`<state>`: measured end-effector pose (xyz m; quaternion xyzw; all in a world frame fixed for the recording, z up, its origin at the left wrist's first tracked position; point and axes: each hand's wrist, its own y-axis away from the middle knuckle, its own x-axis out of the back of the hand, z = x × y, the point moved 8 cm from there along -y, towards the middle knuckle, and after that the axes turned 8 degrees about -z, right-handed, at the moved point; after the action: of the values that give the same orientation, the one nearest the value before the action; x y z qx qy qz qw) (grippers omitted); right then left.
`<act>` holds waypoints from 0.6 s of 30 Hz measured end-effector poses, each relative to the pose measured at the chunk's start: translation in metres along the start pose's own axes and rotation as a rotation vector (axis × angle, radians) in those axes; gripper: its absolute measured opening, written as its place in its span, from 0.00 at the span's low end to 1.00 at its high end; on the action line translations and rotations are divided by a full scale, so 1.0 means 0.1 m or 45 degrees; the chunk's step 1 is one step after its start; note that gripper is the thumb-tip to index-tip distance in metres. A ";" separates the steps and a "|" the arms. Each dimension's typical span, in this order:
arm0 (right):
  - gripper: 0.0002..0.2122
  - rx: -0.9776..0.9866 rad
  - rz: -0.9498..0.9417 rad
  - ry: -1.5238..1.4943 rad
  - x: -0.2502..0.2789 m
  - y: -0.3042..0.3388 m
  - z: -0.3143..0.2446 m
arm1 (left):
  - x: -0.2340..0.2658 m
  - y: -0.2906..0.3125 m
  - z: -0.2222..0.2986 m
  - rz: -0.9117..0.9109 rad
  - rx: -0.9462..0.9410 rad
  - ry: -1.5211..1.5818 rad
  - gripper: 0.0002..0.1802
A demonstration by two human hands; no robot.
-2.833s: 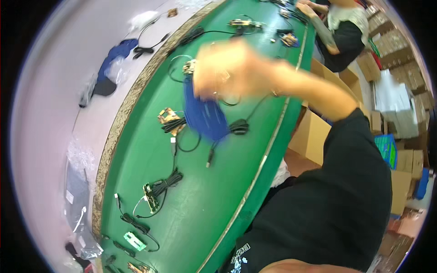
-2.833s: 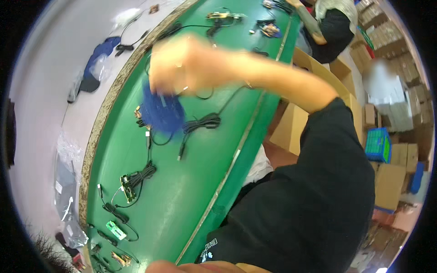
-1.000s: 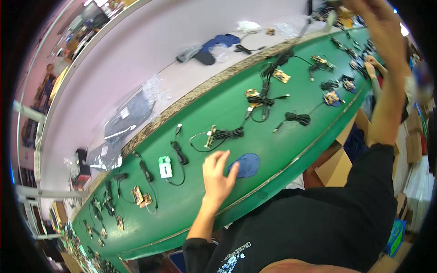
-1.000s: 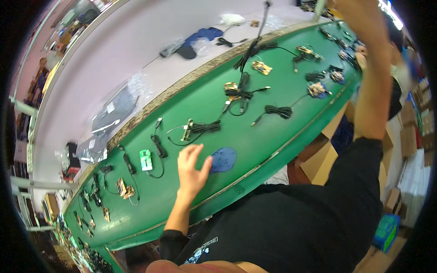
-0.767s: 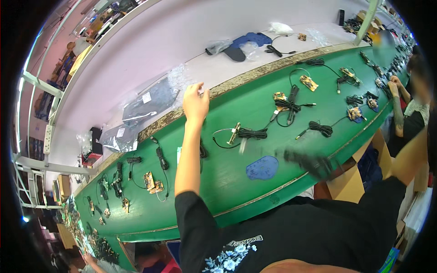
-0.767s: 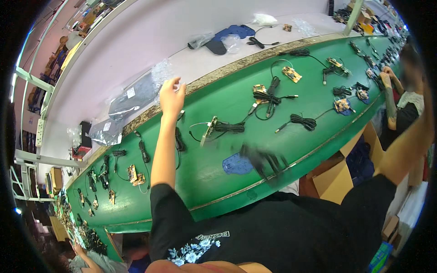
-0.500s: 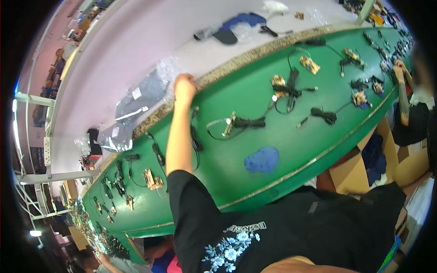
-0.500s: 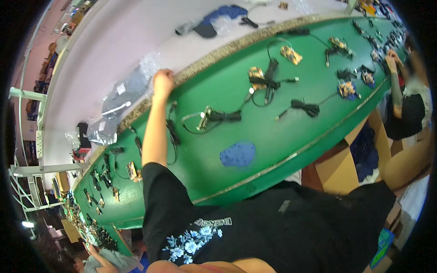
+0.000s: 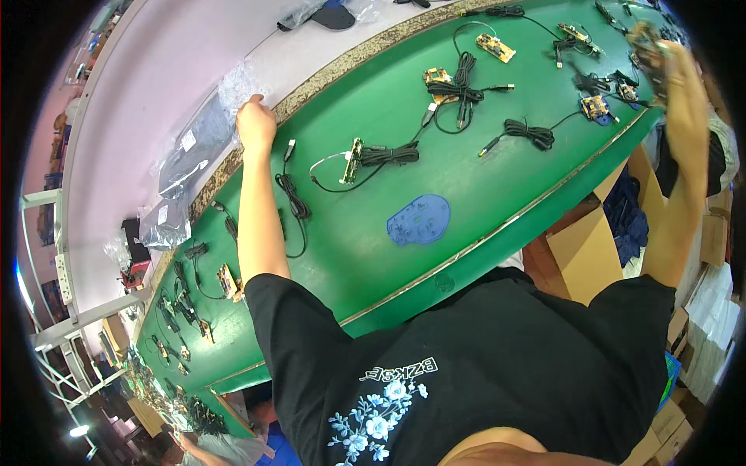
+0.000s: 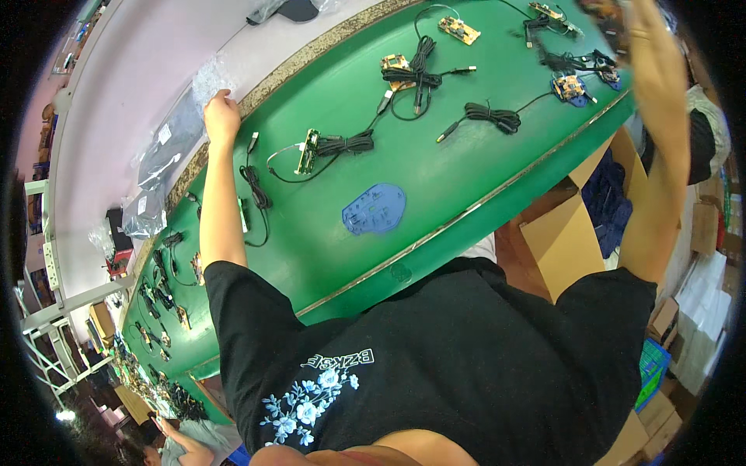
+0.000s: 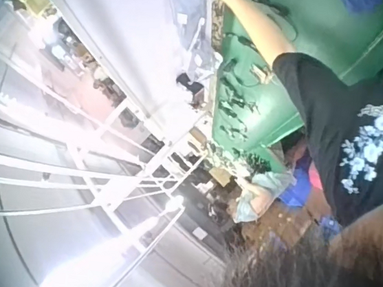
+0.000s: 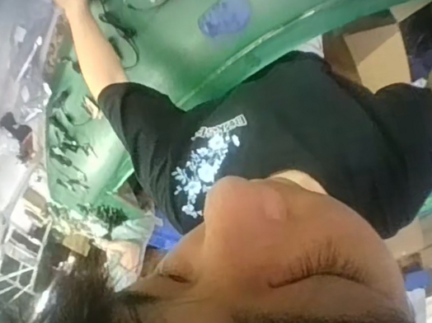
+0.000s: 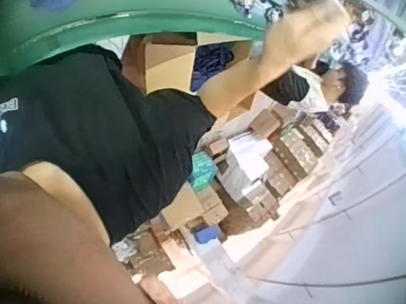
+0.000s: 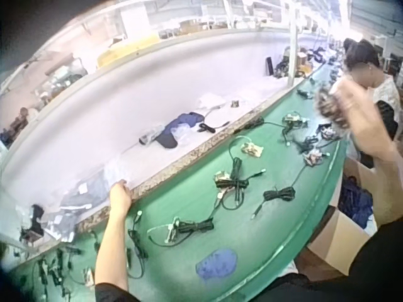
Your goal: Assemble internal components including circuit boards, cables, and scroll wheels into computer mouse housings.
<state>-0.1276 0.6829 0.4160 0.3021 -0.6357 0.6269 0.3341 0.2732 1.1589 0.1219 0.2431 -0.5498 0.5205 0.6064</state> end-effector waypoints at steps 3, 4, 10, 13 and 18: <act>0.15 -0.452 -0.608 -0.417 -0.63 0.15 0.15 | 0.08 0.14 -0.06 0.013 0.031 0.097 0.18; 0.15 -0.442 -0.603 -0.420 -0.71 0.19 0.22 | 0.15 0.19 -0.06 0.021 0.037 0.094 0.18; 0.16 -0.307 -0.315 -0.649 -0.42 0.09 0.16 | 0.94 0.91 1.10 0.143 -0.334 0.606 0.11; 0.15 -0.369 -0.276 -0.803 -0.27 0.03 0.14 | 0.90 2.01 2.18 -0.206 -0.885 0.689 0.12; 0.10 -0.068 -0.129 -1.145 -0.23 0.36 0.51 | 0.41 2.39 2.42 -0.515 -0.732 0.736 0.15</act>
<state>-0.1451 0.6322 0.3771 0.5664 -0.7181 0.3994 0.0626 -0.0475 1.0452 0.1609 0.0123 -0.4215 0.2643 0.8674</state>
